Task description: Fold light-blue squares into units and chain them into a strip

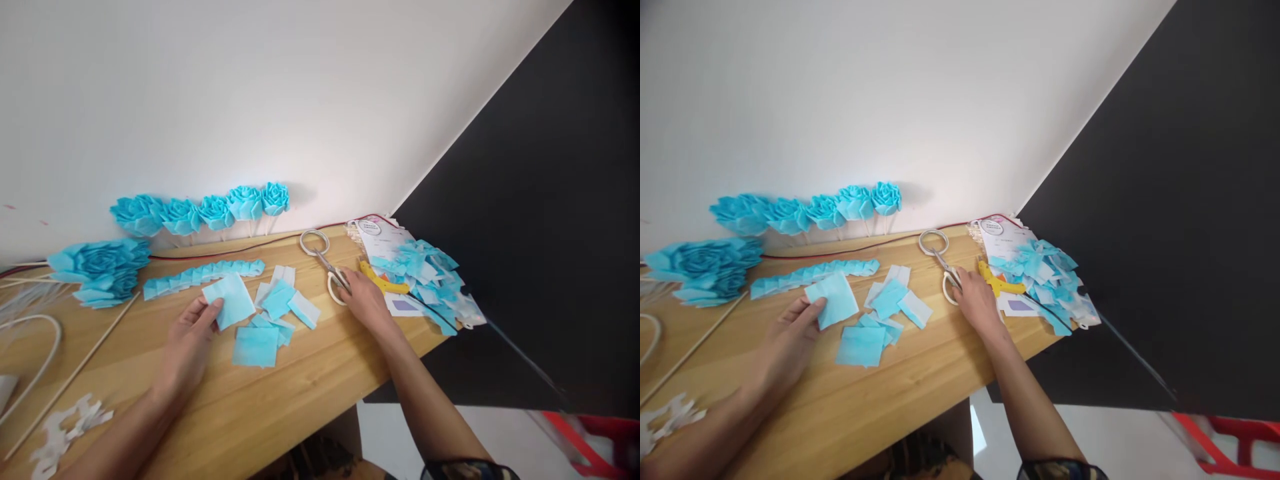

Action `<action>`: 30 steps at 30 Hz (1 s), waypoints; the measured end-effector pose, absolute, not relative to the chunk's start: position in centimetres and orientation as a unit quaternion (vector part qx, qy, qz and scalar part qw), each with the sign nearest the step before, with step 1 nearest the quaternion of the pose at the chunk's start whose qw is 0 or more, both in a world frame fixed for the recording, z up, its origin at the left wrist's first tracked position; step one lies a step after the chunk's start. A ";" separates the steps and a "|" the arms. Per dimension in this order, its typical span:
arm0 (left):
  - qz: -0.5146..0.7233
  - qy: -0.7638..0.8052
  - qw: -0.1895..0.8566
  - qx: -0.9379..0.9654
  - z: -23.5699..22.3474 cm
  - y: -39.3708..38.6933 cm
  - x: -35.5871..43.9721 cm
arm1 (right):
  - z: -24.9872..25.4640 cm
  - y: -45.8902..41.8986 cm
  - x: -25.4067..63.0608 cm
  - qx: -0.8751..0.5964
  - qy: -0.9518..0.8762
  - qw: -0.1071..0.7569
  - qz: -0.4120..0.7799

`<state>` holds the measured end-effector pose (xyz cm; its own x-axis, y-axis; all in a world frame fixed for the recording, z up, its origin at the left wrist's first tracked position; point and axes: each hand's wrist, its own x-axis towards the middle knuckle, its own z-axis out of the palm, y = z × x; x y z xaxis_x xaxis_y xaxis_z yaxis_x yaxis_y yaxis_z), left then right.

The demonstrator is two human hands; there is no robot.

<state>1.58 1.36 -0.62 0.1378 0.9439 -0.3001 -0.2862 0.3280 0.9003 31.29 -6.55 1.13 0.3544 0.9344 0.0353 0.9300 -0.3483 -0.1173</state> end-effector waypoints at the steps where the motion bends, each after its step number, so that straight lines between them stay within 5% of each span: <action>1: 0.462 0.476 0.662 0.349 -0.6 1.4 1.6 | 1.2 -6.8 31.3 -0.820 -0.568 0.065 0.023; 10: 0.464 0.499 0.645 0.346 -1.4 1.7 1.4 | 3.0 -10.4 31.8 -0.781 -0.616 0.036 0.093; 17: 0.464 0.495 0.649 0.344 -1.8 1.8 1.4 | 4.1 -2.2 32.6 -0.711 -0.699 0.068 -0.026; 30: 0.459 0.489 0.653 0.352 -2.2 1.8 1.2 | 0.9 4.1 34.8 -0.687 -0.726 0.020 -0.027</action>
